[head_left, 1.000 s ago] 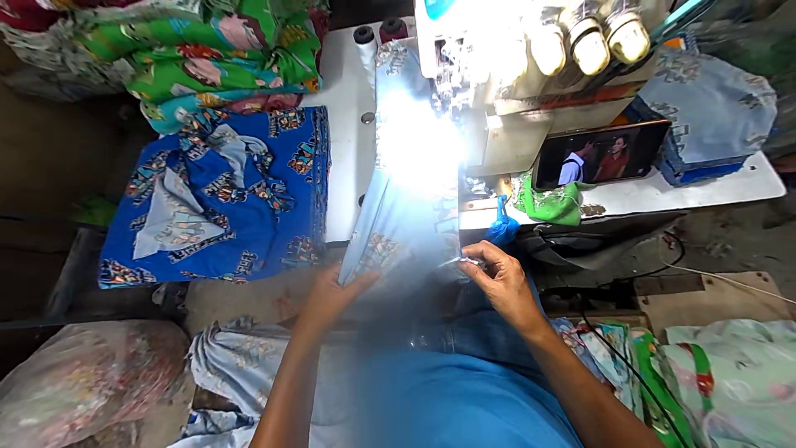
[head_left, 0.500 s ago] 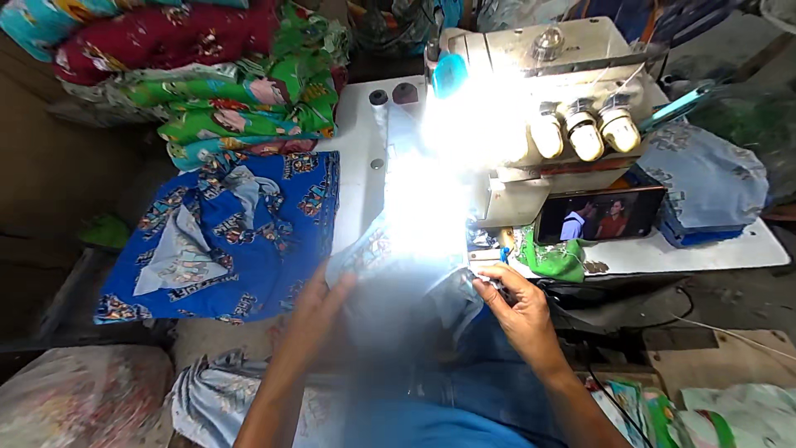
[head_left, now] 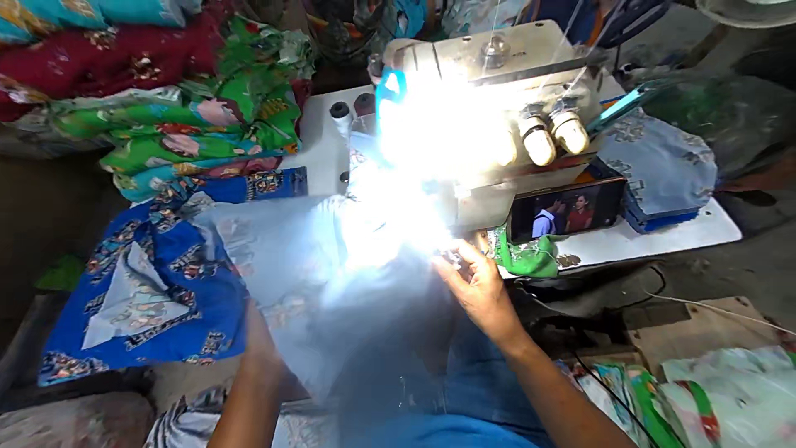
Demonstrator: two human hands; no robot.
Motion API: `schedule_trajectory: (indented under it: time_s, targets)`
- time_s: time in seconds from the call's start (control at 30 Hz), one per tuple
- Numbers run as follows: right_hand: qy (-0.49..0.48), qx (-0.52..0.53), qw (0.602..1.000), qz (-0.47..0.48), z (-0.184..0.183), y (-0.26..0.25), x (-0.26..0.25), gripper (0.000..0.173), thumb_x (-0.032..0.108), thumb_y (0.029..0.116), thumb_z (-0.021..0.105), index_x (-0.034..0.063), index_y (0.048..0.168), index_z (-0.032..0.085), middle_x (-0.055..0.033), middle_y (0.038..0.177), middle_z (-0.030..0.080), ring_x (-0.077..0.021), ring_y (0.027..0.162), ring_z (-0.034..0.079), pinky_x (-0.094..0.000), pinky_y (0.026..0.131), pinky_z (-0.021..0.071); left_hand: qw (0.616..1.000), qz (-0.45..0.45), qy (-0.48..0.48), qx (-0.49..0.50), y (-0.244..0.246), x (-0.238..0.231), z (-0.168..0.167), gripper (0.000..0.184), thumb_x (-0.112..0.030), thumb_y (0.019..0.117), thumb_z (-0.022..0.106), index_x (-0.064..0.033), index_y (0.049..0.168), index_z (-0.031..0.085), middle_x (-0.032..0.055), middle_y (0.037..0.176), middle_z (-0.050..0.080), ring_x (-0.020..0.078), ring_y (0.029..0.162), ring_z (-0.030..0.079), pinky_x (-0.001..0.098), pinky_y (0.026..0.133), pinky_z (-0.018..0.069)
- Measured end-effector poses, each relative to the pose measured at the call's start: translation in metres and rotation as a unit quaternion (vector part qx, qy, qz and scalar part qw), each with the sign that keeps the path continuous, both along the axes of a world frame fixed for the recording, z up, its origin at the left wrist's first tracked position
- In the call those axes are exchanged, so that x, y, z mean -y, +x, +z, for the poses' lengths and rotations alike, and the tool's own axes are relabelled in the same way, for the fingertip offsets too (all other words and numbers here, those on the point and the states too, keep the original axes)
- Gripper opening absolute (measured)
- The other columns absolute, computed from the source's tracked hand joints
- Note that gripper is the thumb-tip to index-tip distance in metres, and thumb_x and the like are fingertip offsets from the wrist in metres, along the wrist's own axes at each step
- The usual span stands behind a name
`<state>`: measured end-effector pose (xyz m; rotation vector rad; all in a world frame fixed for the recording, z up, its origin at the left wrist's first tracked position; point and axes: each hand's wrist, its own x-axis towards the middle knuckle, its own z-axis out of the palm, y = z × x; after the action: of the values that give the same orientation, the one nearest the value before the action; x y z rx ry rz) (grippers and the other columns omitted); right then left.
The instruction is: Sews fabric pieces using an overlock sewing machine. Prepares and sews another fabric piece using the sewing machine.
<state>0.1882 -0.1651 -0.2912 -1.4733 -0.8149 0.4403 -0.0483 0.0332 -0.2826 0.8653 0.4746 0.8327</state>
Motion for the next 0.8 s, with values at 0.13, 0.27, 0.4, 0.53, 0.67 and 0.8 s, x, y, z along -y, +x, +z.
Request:
schedule_trajectory:
  time_s: [0.13,0.27,0.4,0.53,0.67,0.8]
  targets:
    - [0.005,-0.025,1.0,0.013,-0.002,-0.007,-0.002,0.018,0.016,0.0995,0.064,0.0001,0.106,0.069,-0.004,0.093,0.068,-0.002,0.083,0.064,-0.0185,0.078,0.055,0.999,0.017,0.008,0.031,0.016,0.027,0.002,0.088,-0.085,0.0694,0.061,-0.0211,0.129,0.063,0.0005,0.121,0.07,0.0158,0.114,0.067,0.0409,0.095,0.0577]
    - [0.012,-0.036,0.999,0.017,0.0,-0.012,-0.009,0.02,0.018,0.0987,0.066,0.0001,0.107,0.069,-0.0037,0.092,0.068,-0.0018,0.082,0.064,-0.0182,0.077,0.0546,0.994,-0.099,-0.049,0.01,0.023,0.074,-0.031,0.076,-0.066,0.0692,0.08,-0.0184,0.126,0.066,0.005,0.122,0.072,0.0208,0.115,0.068,0.0428,0.098,0.0562]
    - [0.019,-0.062,0.998,0.017,-0.001,-0.017,-0.009,0.027,0.019,0.0956,0.071,0.0018,0.115,0.066,-0.0025,0.089,0.07,-0.0019,0.078,0.066,-0.0181,0.073,0.0557,0.996,-0.008,-0.081,-0.026,0.032,0.082,-0.017,0.06,-0.05,0.0696,0.089,-0.0136,0.113,0.071,0.0066,0.103,0.076,0.0179,0.096,0.074,0.0378,0.081,0.0634]
    - [0.026,-0.07,0.997,-0.005,-0.003,-0.019,-0.011,0.021,0.016,0.0983,0.066,0.0018,0.114,0.067,-0.0017,0.09,0.07,-0.0012,0.078,0.065,-0.0177,0.073,0.0541,0.985,0.032,0.0,-0.172,0.044,0.072,-0.004,0.054,-0.049,0.1062,0.042,-0.0054,0.139,0.045,0.0034,0.117,0.068,0.0137,0.108,0.068,0.035,0.092,0.0588]
    - [0.085,-0.105,0.991,0.015,-0.002,-0.02,-0.007,0.01,0.003,0.0982,0.064,-0.0037,0.105,0.068,-0.0073,0.089,0.074,-0.0104,0.078,0.073,-0.0246,0.077,0.0629,0.991,0.102,0.084,0.021,0.028,0.03,0.016,0.047,-0.046,0.1094,0.032,-0.0179,0.143,0.049,0.0023,0.132,0.064,0.017,0.125,0.06,0.0433,0.107,0.05]
    - [0.076,-0.08,0.994,0.004,-0.006,-0.02,-0.006,0.011,0.008,0.0987,0.064,0.0,0.104,0.07,-0.0062,0.094,0.073,-0.0095,0.087,0.071,-0.0242,0.082,0.0601,0.987,0.095,0.125,-0.019,0.032,0.023,0.031,0.042,-0.051,0.1051,0.045,-0.0239,0.136,0.054,-0.0029,0.128,0.067,0.0133,0.122,0.062,0.0394,0.105,0.0524]
